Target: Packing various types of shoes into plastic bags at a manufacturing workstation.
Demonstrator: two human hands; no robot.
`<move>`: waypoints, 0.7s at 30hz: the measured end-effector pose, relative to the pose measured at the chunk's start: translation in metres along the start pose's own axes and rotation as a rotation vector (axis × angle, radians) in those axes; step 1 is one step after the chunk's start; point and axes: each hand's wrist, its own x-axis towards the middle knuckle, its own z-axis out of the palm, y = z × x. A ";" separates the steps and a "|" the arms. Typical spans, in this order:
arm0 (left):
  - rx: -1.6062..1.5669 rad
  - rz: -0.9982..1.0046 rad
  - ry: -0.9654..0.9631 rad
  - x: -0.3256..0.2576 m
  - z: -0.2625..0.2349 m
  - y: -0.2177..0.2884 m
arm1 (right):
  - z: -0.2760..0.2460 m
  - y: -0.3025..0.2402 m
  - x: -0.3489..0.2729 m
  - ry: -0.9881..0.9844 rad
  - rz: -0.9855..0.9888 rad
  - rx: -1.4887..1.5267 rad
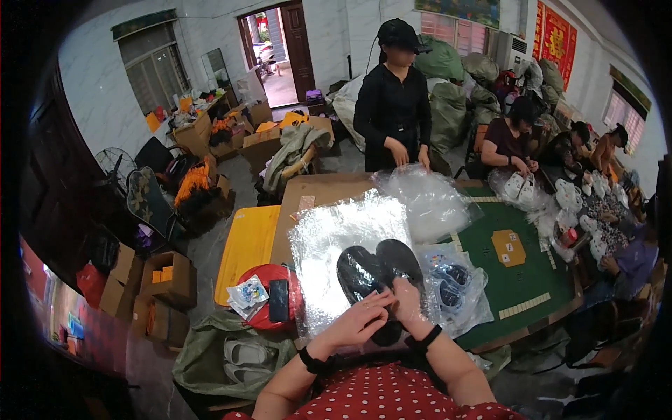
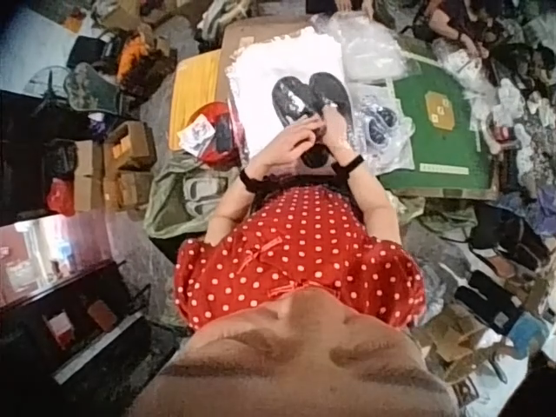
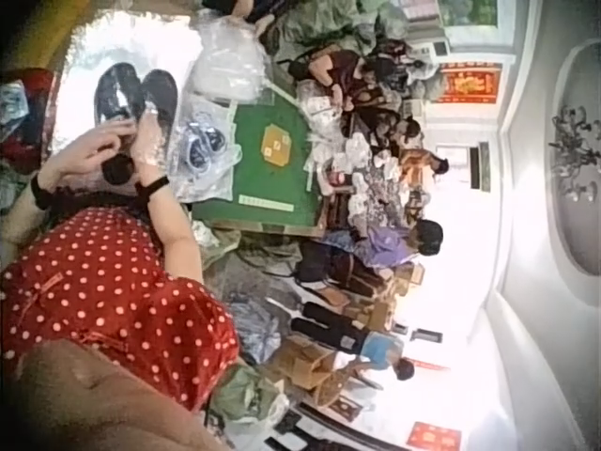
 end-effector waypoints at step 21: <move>-0.073 -0.794 0.717 -0.108 -0.017 -0.044 | -0.088 -0.015 -0.062 -0.535 0.253 0.751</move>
